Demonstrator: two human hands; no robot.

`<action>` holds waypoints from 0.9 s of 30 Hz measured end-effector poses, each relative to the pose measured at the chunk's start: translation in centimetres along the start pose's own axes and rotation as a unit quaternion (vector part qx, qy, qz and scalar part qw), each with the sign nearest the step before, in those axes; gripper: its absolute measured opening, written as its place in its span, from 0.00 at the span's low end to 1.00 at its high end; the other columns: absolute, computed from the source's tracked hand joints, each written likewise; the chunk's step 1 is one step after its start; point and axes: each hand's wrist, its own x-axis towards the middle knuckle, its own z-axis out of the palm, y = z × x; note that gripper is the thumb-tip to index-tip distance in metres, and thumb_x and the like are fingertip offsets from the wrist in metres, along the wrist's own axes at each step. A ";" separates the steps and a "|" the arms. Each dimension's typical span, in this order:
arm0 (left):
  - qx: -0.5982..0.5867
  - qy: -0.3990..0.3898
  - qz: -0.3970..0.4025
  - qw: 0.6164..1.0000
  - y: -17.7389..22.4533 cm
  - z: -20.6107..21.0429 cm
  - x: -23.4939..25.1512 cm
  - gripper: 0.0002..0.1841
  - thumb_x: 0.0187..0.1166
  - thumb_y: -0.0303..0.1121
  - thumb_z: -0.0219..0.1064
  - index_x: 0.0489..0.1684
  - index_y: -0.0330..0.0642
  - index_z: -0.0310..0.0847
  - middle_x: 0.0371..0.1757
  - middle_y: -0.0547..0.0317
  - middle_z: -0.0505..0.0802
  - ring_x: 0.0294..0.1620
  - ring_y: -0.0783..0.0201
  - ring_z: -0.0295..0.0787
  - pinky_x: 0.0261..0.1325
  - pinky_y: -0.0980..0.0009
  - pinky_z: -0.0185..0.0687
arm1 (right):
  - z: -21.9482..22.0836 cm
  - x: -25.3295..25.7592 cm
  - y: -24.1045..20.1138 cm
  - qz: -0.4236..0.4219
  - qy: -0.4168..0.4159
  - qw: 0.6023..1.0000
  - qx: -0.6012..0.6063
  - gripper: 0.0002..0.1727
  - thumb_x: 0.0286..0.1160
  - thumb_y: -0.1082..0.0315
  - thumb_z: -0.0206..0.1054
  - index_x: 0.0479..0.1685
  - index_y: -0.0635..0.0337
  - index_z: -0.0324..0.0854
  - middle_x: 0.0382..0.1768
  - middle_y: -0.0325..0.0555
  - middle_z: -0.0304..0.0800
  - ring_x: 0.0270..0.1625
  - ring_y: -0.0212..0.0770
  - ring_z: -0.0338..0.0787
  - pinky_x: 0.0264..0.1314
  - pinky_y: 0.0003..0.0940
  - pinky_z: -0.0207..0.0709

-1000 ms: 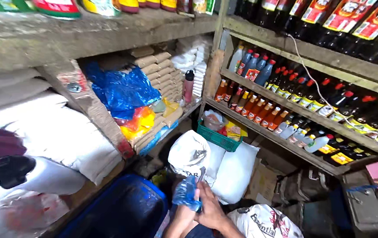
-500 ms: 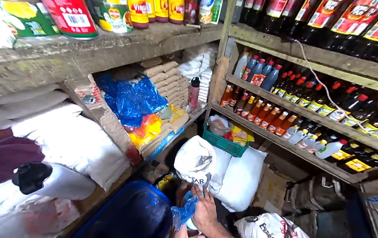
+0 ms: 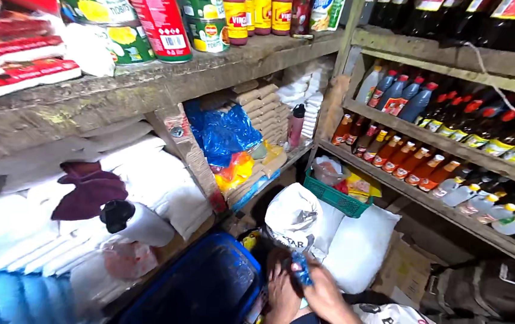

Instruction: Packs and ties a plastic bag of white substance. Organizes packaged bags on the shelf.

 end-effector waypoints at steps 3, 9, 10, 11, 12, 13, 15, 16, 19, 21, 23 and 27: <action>0.017 -0.014 -0.017 1.000 1.1 -0.5 0.3 0.21 0.79 0.46 0.61 0.66 0.51 0.89 0.69 0.59 0.91 0.78 0.52 0.80 0.79 0.49 0.73 | -3.5 1.2 -1.9 -0.131 0.043 0.981 -0.133 0.31 0.89 0.36 0.45 0.72 0.39 0.85 0.82 0.28 0.77 0.89 0.44 0.67 0.87 0.55 0.62; -0.029 -0.007 0.006 1.000 0.6 0.9 0.2 0.30 0.73 0.50 0.67 0.76 0.52 0.83 0.82 0.58 0.81 0.89 0.49 0.64 0.88 0.49 0.60 | -0.2 1.9 -4.5 -0.117 -0.262 0.808 -0.514 0.26 0.84 0.76 0.52 0.82 0.74 0.67 0.81 0.71 0.72 0.89 0.72 0.60 0.88 0.81 0.34; -0.014 -0.020 0.004 1.000 0.2 1.6 0.6 0.30 0.73 0.50 0.67 0.77 0.57 0.82 0.85 0.58 0.77 0.91 0.49 0.60 0.88 0.49 0.58 | 1.0 2.1 -3.5 -0.111 -0.262 0.787 -0.547 0.27 0.85 0.78 0.49 0.83 0.75 0.65 0.80 0.71 0.72 0.87 0.70 0.65 0.89 0.78 0.37; -0.005 -0.022 0.005 1.000 -0.1 1.9 0.9 0.29 0.73 0.50 0.67 0.78 0.61 0.81 0.87 0.63 0.76 0.92 0.51 0.58 0.89 0.49 0.58 | 1.6 2.1 -2.7 -0.127 -0.245 0.781 -0.561 0.26 0.84 0.79 0.48 0.81 0.75 0.67 0.77 0.69 0.77 0.84 0.67 0.72 0.89 0.73 0.46; -0.004 -0.019 0.012 1.000 -0.2 2.0 1.0 0.29 0.73 0.49 0.67 0.78 0.64 0.81 0.86 0.69 0.76 0.92 0.54 0.58 0.89 0.50 0.58 | 1.5 1.8 -2.6 -0.139 -0.237 0.777 -0.566 0.24 0.84 0.80 0.48 0.78 0.75 0.71 0.75 0.68 0.80 0.81 0.64 0.76 0.87 0.69 0.55; -0.018 -0.010 0.022 1.000 -0.1 1.7 1.0 0.28 0.73 0.49 0.67 0.77 0.63 0.82 0.85 0.70 0.78 0.92 0.54 0.59 0.89 0.49 0.58 | 1.1 1.5 -2.9 -0.149 -0.237 0.771 -0.572 0.22 0.83 0.81 0.49 0.74 0.75 0.74 0.71 0.67 0.83 0.76 0.63 0.81 0.82 0.66 0.63; -0.034 0.005 0.029 0.999 0.7 0.8 0.8 0.27 0.74 0.49 0.67 0.75 0.62 0.83 0.83 0.69 0.80 0.91 0.51 0.61 0.88 0.47 0.58 | 0.1 1.2 -3.8 -0.142 -0.262 0.770 -0.564 0.19 0.81 0.81 0.51 0.65 0.77 0.79 0.61 0.67 0.88 0.65 0.62 0.88 0.74 0.63 0.71; -0.029 -0.005 0.023 0.999 1.2 0.3 0.8 0.26 0.75 0.48 0.66 0.76 0.62 0.83 0.83 0.70 0.80 0.91 0.51 0.60 0.88 0.46 0.57 | -0.4 1.4 -4.1 -0.126 -0.281 0.773 -0.554 0.17 0.81 0.81 0.52 0.61 0.76 0.81 0.56 0.66 0.90 0.60 0.63 0.89 0.73 0.64 0.72; -0.002 -0.034 0.008 0.999 1.7 -0.2 1.5 0.27 0.75 0.47 0.66 0.77 0.62 0.81 0.83 0.71 0.80 0.91 0.51 0.60 0.88 0.46 0.56 | -0.6 2.3 -4.0 -0.101 -0.302 0.767 -0.557 0.18 0.82 0.79 0.52 0.64 0.76 0.79 0.58 0.68 0.89 0.64 0.67 0.86 0.77 0.72 0.63; -0.011 -0.051 0.005 0.999 1.5 0.2 1.4 0.30 0.72 0.46 0.68 0.80 0.60 0.79 0.86 0.72 0.77 0.93 0.52 0.56 0.90 0.45 0.50 | 0.5 1.9 -3.6 -0.081 -0.293 0.770 -0.561 0.23 0.85 0.79 0.47 0.77 0.80 0.69 0.72 0.74 0.79 0.77 0.70 0.77 0.85 0.74 0.51; -0.020 -0.061 0.004 0.998 0.8 0.9 1.5 0.29 0.74 0.43 0.66 0.80 0.61 0.79 0.88 0.78 0.73 0.94 0.54 0.53 0.90 0.46 0.52 | 1.4 1.0 -2.7 -0.100 -0.246 0.781 -0.566 0.23 0.85 0.79 0.46 0.74 0.78 0.73 0.69 0.70 0.84 0.73 0.65 0.83 0.82 0.65 0.62; 0.020 -0.112 0.043 0.993 0.5 0.5 1.3 0.41 0.67 0.29 0.69 0.88 0.64 0.68 0.92 0.81 0.64 0.95 0.50 0.48 0.87 0.40 0.55 | 0.3 -0.8 -1.6 -0.119 -0.221 0.818 -0.518 0.16 0.80 0.77 0.54 0.57 0.71 0.85 0.49 0.61 0.94 0.57 0.59 0.92 0.71 0.57 0.75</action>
